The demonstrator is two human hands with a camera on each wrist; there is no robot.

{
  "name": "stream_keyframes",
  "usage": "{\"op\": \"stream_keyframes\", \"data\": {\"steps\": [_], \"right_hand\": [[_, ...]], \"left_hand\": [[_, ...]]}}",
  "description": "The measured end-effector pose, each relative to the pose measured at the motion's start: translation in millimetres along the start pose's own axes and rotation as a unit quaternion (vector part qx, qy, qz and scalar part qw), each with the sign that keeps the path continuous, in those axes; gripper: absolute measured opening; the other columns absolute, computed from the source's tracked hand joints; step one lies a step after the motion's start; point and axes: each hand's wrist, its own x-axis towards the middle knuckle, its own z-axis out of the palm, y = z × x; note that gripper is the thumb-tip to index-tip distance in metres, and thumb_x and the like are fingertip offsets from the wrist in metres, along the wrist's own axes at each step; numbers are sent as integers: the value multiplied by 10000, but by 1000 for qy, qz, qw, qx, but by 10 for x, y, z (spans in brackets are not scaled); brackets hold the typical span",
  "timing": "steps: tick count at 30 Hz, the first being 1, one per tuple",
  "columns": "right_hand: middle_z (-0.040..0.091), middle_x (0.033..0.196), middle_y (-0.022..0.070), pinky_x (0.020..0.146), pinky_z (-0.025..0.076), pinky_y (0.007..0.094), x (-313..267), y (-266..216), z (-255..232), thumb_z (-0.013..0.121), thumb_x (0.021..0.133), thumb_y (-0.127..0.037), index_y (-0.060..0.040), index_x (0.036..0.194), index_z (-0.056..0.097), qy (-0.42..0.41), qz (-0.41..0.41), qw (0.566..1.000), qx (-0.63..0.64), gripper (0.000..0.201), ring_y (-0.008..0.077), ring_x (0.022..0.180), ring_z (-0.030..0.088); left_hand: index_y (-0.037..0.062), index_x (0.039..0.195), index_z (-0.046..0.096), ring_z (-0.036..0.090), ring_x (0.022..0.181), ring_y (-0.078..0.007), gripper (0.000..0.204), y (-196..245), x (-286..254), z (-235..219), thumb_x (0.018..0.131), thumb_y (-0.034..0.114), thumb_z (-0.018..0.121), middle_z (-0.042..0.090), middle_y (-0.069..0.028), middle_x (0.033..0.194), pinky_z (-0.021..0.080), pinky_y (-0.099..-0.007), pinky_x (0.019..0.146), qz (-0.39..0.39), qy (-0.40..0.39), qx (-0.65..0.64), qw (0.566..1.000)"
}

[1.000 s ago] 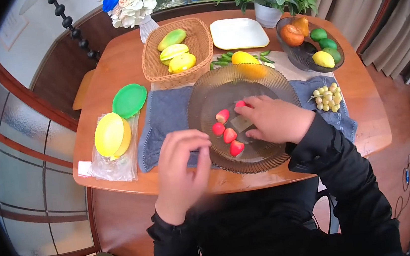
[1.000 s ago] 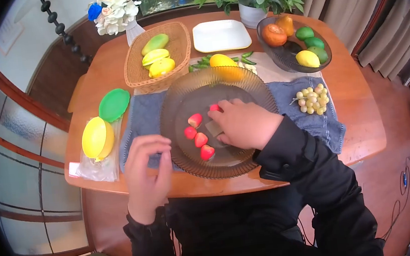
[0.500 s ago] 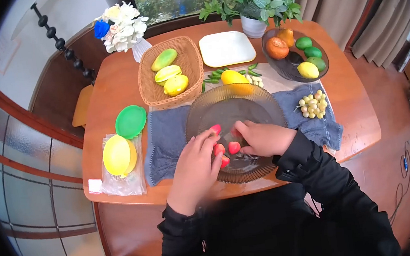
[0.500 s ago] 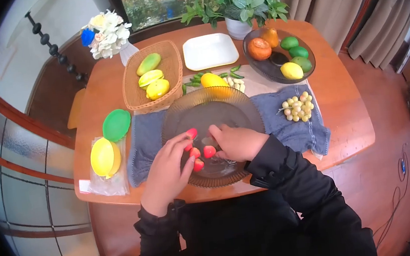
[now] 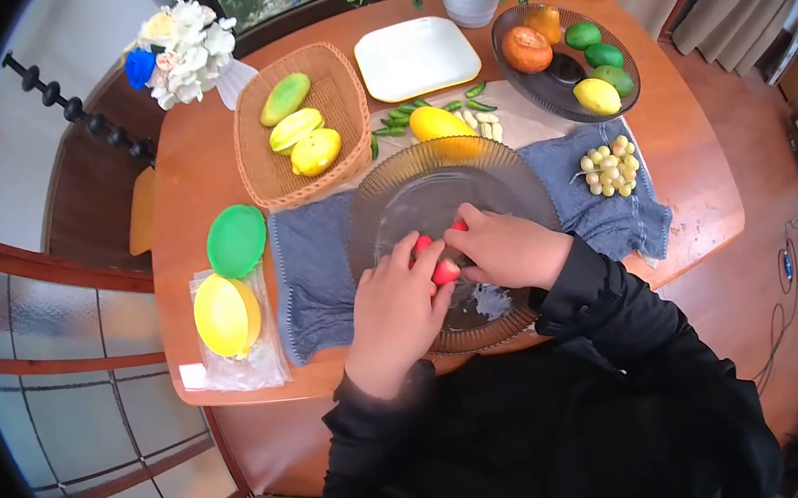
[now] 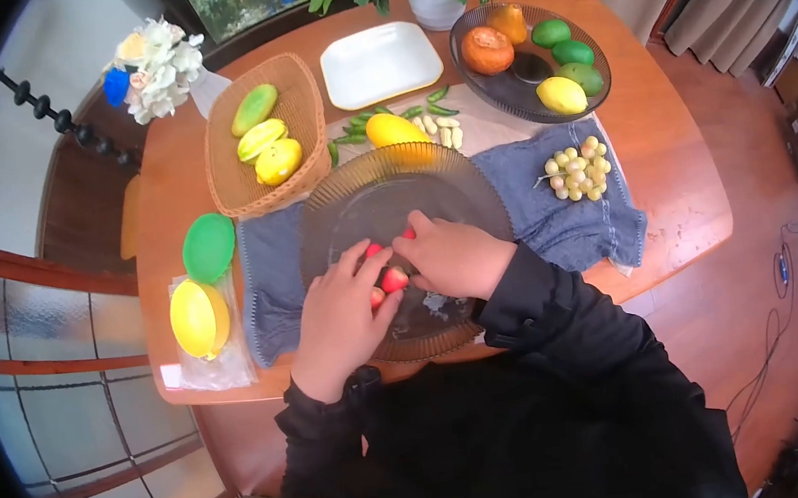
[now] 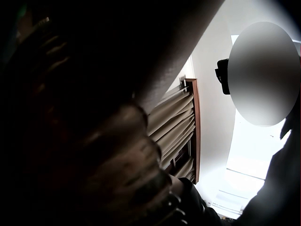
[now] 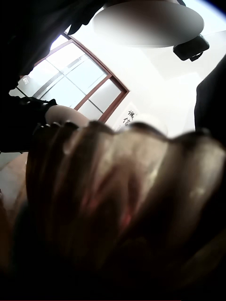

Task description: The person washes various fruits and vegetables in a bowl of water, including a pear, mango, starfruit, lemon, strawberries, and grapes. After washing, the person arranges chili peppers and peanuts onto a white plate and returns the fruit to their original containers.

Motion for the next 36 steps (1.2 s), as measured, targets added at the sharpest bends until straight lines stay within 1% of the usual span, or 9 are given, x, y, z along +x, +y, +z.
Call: {"op": "stream_keyframes", "data": {"steps": [3, 5, 6, 13, 16, 20, 29, 32, 36], "right_hand": [[578, 1238, 224, 963, 583, 504, -1, 13, 73, 802, 946, -222, -37, 1241, 652, -11, 3, 1000, -11, 379, 426, 1129, 683], [583, 1216, 222, 964, 580, 496, 42, 64, 56, 785, 955, -217, -31, 1163, 674, 37, -14, 999, 1, 300, 418, 1132, 679], [597, 1208, 212, 962, 575, 491, 32, 72, 51, 734, 982, -175, -49, 1158, 692, 45, -23, 999, -4, 220, 417, 1128, 676], [652, 1124, 182, 865, 581, 496, -295, -33, -312, 652, 992, -79, -100, 1204, 711, 16, 8, 996, -86, 221, 410, 1017, 708], [668, 997, 162, 819, 575, 507, -382, 0, -302, 720, 917, -84, -63, 1168, 703, 28, 2, 997, -65, 253, 407, 949, 714], [667, 969, 163, 820, 573, 509, -461, 33, -307, 748, 923, -119, -34, 1109, 675, 51, -28, 994, -95, 217, 412, 930, 707], [719, 896, 165, 792, 579, 514, -351, 108, -241, 709, 1014, -294, -41, 1005, 672, 10, -24, 996, -90, 256, 410, 877, 728], [739, 835, 159, 769, 585, 523, -345, 38, -252, 673, 1057, -352, -55, 939, 672, -12, 0, 994, -111, 319, 402, 830, 742], [742, 824, 143, 732, 591, 514, -339, 61, -205, 639, 1076, -337, -71, 933, 691, 45, 6, 993, -107, 306, 387, 781, 742]], "left_hand": [[117, 1365, 711, 691, 1225, -369, 452, 30, -59, 117, 942, 248, 802, 661, -161, 1441, 551, -495, 998, -7, 15, -6, 1000], [113, 1277, 735, 707, 1163, -362, 370, -29, 22, 53, 937, 239, 808, 678, -146, 1397, 568, -486, 955, 4, -11, -16, 1000], [107, 1207, 746, 721, 1124, -354, 312, 2, 26, 26, 929, 230, 815, 692, -127, 1357, 581, -469, 926, 6, 0, -11, 1000], [143, 1116, 751, 730, 1038, -301, 245, 24, 29, 66, 889, 186, 833, 702, -82, 1242, 575, -435, 882, 12, 49, -17, 999], [111, 1182, 742, 729, 1089, -361, 281, 6, 30, 41, 926, 204, 811, 699, -124, 1338, 586, -462, 913, 7, 16, -20, 1000], [98, 1172, 726, 727, 1089, -373, 284, 19, 36, 49, 920, 197, 810, 688, -141, 1345, 586, -467, 917, -1, 27, -19, 999], [51, 1134, 635, 723, 1054, -421, 378, 53, 70, -20, 854, 217, 828, 623, -156, 1434, 593, -489, 890, -29, 10, -28, 999], [55, 1133, 654, 725, 1061, -421, 341, 53, 61, -13, 892, 240, 810, 626, -161, 1445, 592, -491, 901, -27, 8, -34, 999], [74, 1169, 699, 726, 1100, -417, 289, 48, 69, -4, 973, 276, 768, 619, -165, 1488, 593, -492, 922, -27, 17, -21, 999]]}}
